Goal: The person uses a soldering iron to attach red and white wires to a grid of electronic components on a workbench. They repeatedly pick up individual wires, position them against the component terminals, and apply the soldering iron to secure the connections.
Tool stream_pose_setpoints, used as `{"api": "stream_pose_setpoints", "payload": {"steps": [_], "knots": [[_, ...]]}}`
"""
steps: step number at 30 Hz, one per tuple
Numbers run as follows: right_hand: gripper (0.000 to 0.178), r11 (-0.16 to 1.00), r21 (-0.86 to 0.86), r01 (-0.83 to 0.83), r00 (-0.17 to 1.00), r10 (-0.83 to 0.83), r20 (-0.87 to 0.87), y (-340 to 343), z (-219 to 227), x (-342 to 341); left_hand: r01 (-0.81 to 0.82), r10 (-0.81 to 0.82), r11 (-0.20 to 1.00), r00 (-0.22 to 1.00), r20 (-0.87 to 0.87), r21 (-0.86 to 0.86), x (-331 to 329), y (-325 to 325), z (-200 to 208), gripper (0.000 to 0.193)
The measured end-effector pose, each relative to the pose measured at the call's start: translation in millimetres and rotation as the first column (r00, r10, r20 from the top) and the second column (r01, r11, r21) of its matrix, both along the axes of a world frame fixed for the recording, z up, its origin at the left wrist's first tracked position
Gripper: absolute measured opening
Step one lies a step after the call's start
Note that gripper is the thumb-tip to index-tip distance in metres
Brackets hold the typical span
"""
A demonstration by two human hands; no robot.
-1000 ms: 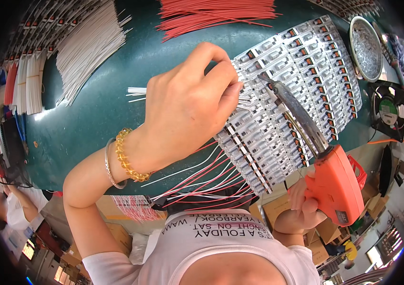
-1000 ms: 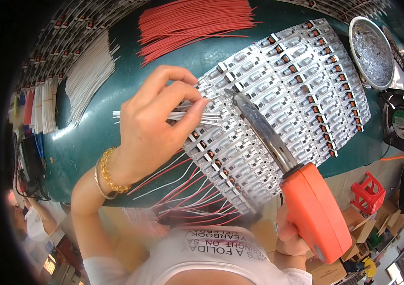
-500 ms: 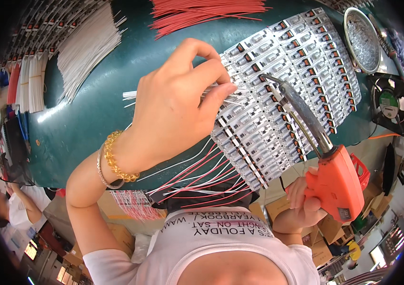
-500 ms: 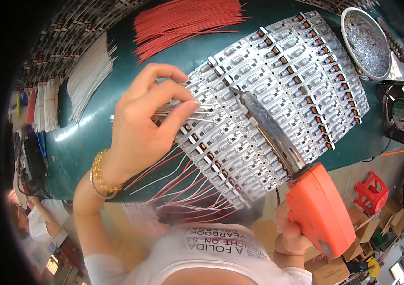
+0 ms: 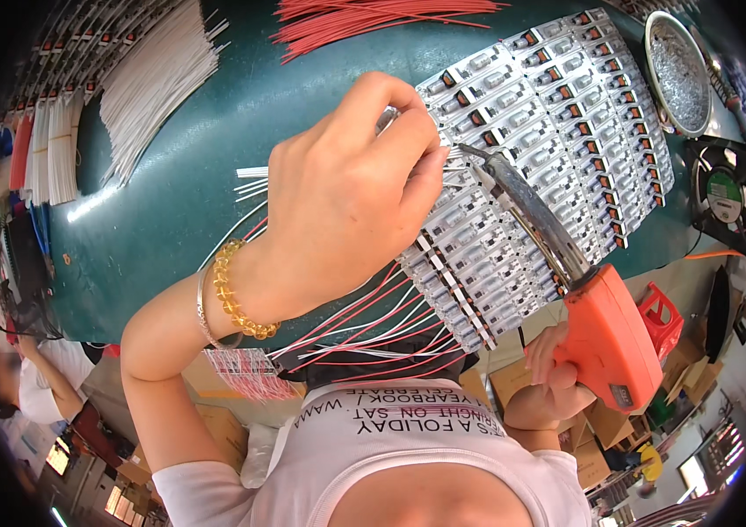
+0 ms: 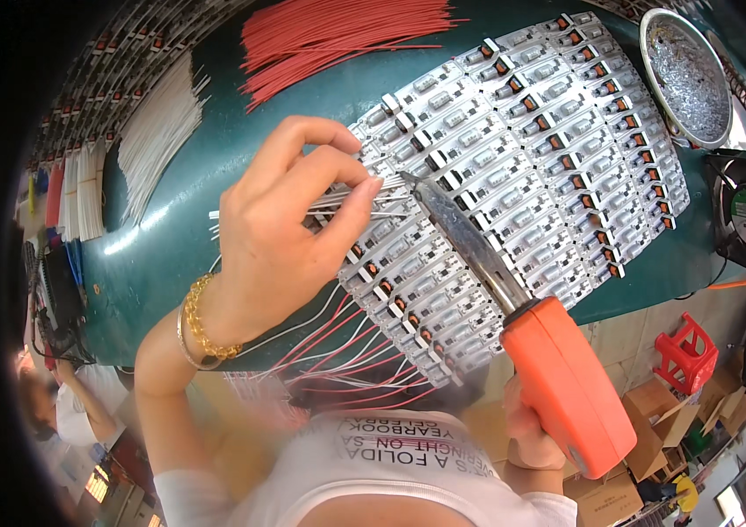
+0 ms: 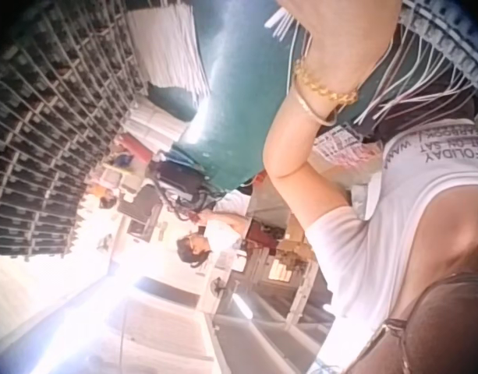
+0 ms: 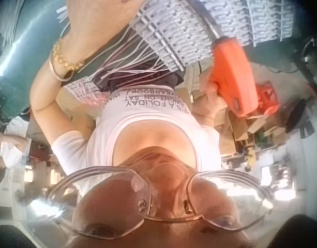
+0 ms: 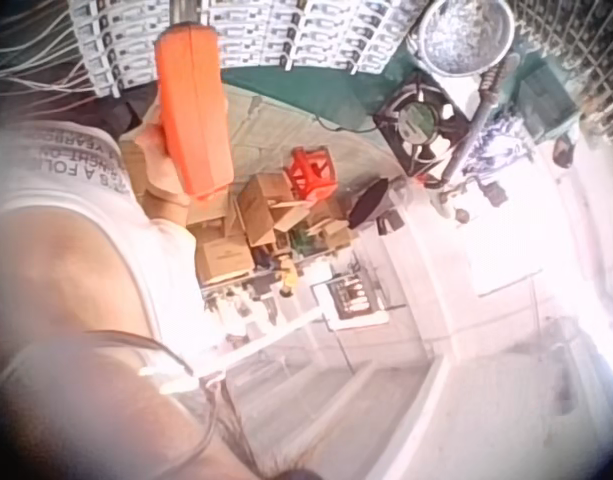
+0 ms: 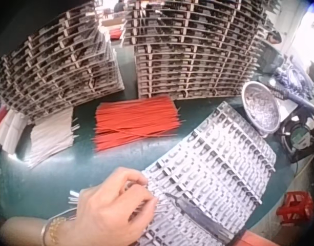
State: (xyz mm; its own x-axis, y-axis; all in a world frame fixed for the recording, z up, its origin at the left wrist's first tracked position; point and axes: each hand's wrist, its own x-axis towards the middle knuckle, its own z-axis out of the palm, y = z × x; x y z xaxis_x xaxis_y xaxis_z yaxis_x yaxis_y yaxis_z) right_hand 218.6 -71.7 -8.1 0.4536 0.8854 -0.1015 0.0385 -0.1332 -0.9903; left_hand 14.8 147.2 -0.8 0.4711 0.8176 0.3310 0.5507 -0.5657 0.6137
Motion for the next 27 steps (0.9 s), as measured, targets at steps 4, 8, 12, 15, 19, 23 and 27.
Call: {"api": "stream_pose_setpoints", "payload": {"steps": [4, 8, 12, 15, 19, 23, 27], "knots": [[0.071, 0.992, 0.072, 0.101, 0.977, -0.086, -0.196, -6.1, -5.3, 2.0, -0.005, 0.005, 1.000, 1.000, 0.005, 0.010, -0.1, 0.6, -0.3, 0.011], [0.073, 0.997, 0.043, 0.066, 0.988, -0.059, -0.143, 0.2, 3.2, -2.6, -0.002, 0.002, 1.000, 1.000, 0.012, 0.017, -0.2, 0.1, -1.3, 0.011], [0.078, 0.998, 0.062, 0.009, 0.997, -0.004, -0.081, -10.3, -8.9, 6.2, 0.004, -0.005, 1.000, 1.000, 0.009, 0.016, 0.4, 1.2, -1.0, 0.011], [0.080, 0.992, 0.093, -0.084, 0.992, 0.093, -0.091, -7.6, -6.2, 13.7, 0.001, -0.001, 1.000, 1.000, -0.002, 0.017, -1.4, 0.9, 0.4, 0.011], [0.079, 0.997, 0.062, -0.050, 0.993, 0.056, -0.105, 10.0, 16.0, -5.0, 0.029, -0.027, 0.998, 0.999, 0.029, -0.057, -2.0, -1.3, 7.6, 0.011], [0.078, 0.998, 0.054, -0.038, 0.992, 0.044, -0.122, 8.4, 16.4, -5.7, 0.027, -0.023, 0.997, 0.998, 0.062, -0.070, -0.2, -7.1, 3.3, 0.011], [0.077, 1.000, 0.011, -0.029, 0.993, 0.030, -0.111, -4.4, 12.0, -3.3, 0.020, -0.019, 1.000, 1.000, 0.022, -0.022, 6.1, -11.1, 1.1, 0.011]]}}
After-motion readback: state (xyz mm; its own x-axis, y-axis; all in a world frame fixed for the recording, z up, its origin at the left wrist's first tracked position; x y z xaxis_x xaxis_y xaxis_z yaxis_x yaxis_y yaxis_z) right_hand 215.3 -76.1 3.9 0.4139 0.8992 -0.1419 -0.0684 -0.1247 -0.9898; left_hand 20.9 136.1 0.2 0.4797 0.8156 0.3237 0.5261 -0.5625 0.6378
